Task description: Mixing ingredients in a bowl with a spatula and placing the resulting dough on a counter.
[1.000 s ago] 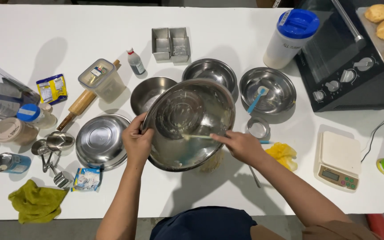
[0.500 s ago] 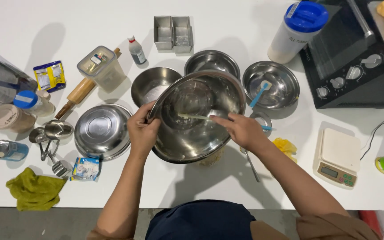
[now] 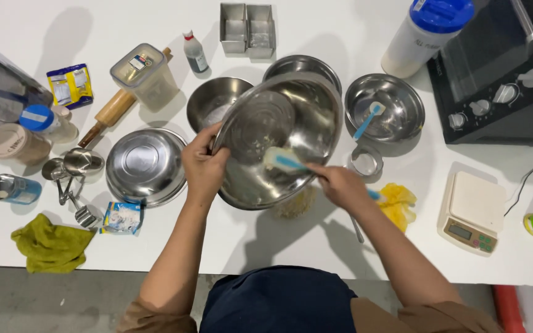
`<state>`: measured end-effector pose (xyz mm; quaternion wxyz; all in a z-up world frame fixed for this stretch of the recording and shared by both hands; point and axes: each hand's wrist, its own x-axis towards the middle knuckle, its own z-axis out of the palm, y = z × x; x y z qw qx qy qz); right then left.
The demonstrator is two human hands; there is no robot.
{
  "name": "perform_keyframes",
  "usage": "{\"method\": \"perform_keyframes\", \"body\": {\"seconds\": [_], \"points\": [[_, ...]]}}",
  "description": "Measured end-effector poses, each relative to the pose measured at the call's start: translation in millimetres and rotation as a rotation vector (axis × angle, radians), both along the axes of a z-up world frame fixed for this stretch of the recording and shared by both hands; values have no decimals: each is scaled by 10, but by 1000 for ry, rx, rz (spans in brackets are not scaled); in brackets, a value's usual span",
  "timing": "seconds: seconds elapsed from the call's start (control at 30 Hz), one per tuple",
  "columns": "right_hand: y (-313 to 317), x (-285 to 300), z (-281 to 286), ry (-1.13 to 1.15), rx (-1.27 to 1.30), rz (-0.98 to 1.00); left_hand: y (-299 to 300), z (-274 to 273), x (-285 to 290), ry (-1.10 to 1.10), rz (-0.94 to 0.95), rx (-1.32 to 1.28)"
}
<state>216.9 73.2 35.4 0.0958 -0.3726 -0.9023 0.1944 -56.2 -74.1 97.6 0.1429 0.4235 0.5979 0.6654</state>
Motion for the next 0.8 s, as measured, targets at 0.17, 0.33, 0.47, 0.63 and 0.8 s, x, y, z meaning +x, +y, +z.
{"method": "perform_keyframes", "body": {"seconds": [0.17,0.33,0.47,0.63,0.8], "points": [[-691,-195,-287,227,-331,-38,46,-20,6,-86,49,40],[-1263,-375,71,343,-533,-80,54,-101,67,1,87,42],[-1450,-490,54,388,-731,-180,80,-102,115,146,160,113],[-1241,-518,-160,550,-954,-161,101,-235,2,183,201,100],[-928,41,-519,493,-595,-263,11,-243,-274,274,271,195]]}}
